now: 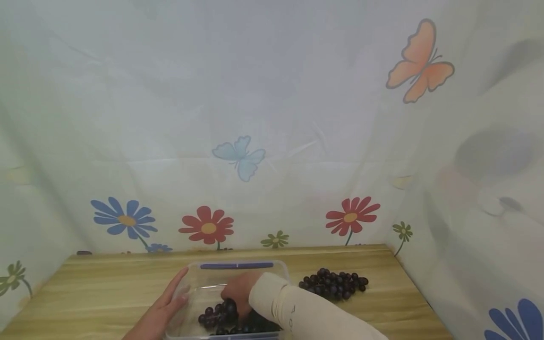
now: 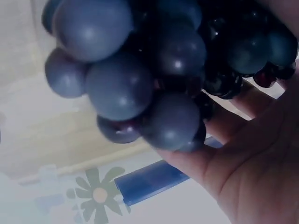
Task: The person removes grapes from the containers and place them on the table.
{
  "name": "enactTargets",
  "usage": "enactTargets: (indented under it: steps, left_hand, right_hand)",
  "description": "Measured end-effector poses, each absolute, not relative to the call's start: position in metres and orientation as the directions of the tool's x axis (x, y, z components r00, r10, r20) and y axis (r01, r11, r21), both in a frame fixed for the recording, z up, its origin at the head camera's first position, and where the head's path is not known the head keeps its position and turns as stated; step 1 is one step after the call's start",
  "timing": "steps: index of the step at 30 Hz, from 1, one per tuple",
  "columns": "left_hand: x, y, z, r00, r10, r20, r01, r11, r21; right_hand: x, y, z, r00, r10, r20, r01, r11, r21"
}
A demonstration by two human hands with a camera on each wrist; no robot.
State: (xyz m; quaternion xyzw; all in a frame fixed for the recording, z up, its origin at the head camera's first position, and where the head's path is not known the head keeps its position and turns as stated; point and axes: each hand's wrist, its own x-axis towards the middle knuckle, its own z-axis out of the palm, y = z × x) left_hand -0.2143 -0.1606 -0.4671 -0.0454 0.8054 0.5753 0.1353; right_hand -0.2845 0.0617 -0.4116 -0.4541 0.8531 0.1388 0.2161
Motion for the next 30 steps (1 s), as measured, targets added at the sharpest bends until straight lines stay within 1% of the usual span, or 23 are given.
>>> enactTargets:
  steps: [2,4,9,17,22,26,30]
  left_hand:
    - [-0.214,-0.16,-0.467,-0.961,0.081,-0.263,-0.221,0.342,0.913]
    - [-0.214,-0.16,-0.467,-0.963,0.081,-0.256,-0.214,0.348,0.913]
    - [-0.213,-0.16,-0.466,-0.967,0.075,-0.242,-0.199,0.366,0.909]
    - [-0.213,-0.161,-0.467,-0.967,0.071,-0.245,-0.203,0.366,0.908]
    - [-0.214,-0.163,-0.47,-0.964,0.063,-0.26,-0.219,0.373,0.902]
    - [-0.215,-0.162,-0.471,-0.963,0.067,-0.26,-0.217,0.379,0.9]
    - [-0.215,-0.161,-0.47,-0.967,0.065,-0.248,-0.204,0.388,0.899]
  right_hand:
    - [-0.285,0.063,-0.412,-0.506,-0.707,-0.493,-0.834,0.547,0.072]
    - [-0.287,0.065,-0.414,-0.499,-0.707,-0.5,-0.839,0.538,0.077]
    - [-0.294,0.07,-0.414,-0.473,-0.726,-0.498,-0.847,0.53,0.032]
    - [-0.299,0.072,-0.411,-0.47,-0.744,-0.475,-0.841,0.541,-0.015]
    - [-0.305,0.078,-0.408,-0.435,-0.787,-0.437,-0.866,0.499,-0.036]
    - [-0.302,0.08,-0.398,-0.411,-0.811,-0.416,-0.882,0.469,-0.045]
    - [-0.297,0.081,-0.388,-0.421,-0.813,-0.403,-0.876,0.48,-0.054]
